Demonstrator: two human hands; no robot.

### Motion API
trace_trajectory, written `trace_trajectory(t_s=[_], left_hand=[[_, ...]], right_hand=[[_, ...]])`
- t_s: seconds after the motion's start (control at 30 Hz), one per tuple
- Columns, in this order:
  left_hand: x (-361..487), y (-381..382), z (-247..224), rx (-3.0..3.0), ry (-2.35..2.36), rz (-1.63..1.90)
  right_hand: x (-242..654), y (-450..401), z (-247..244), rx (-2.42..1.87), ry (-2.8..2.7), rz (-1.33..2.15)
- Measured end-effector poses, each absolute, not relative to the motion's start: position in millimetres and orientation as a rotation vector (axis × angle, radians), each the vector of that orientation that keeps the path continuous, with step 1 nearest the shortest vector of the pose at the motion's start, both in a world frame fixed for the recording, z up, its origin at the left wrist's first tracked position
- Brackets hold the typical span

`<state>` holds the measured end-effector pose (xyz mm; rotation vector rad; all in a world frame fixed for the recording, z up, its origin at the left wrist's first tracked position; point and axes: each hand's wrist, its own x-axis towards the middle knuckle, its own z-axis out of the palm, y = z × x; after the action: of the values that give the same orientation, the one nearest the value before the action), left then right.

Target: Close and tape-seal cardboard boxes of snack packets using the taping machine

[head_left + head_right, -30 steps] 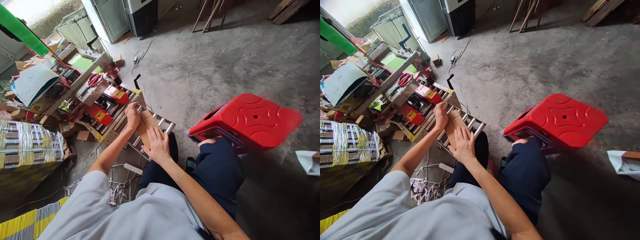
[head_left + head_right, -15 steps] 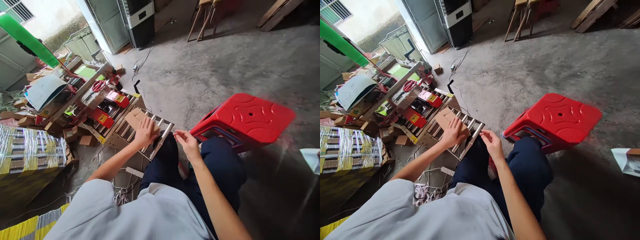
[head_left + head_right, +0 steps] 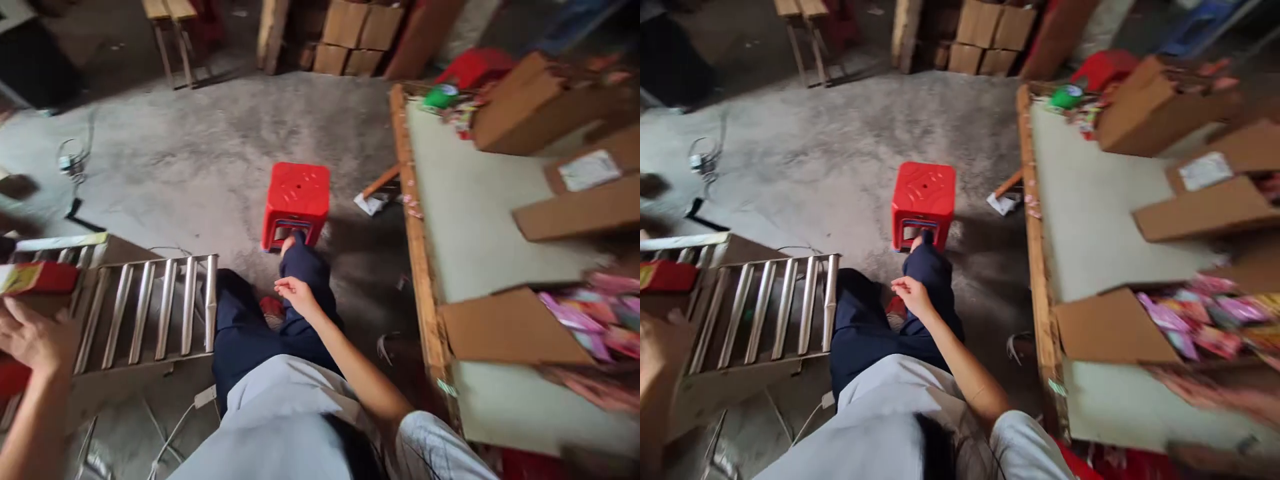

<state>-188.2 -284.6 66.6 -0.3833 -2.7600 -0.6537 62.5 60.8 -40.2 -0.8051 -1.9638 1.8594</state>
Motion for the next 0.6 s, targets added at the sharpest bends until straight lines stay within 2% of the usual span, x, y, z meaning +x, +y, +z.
trace_trajectory(t_s=[0.1,0.2,0.27,0.37,0.43,0.5,0.6], left_hand=[[-162,-253,-2,-0.631,-2.7,-0.816],[-122,-196,-47,-0.72,-2.603,-1.062],[-96,-152,-52,-0.779,-2.497,-1.205],[-69,-96,-38,-1.029,-2.394,-1.346],[-58,-69,-29,-1.152,-2.41,-1.463],[-47,-49,-25,-1.228,-2.478,-1.579],[-22,-17,-25,-1.441,-2.569,-1.665]], right_hand=[[77,68,-40,-0.871,-2.005,1.782],[99,83,-13,-0.879,-2.091,1.702],[125,99,25,-0.837,-2.239,1.464],[191,123,100,-0.877,-2.357,0.678],[247,136,142,-1.09,-2.128,0.224],[300,150,163,-1.327,-1.933,-0.106],[348,171,156,-1.603,-1.87,-0.304]])
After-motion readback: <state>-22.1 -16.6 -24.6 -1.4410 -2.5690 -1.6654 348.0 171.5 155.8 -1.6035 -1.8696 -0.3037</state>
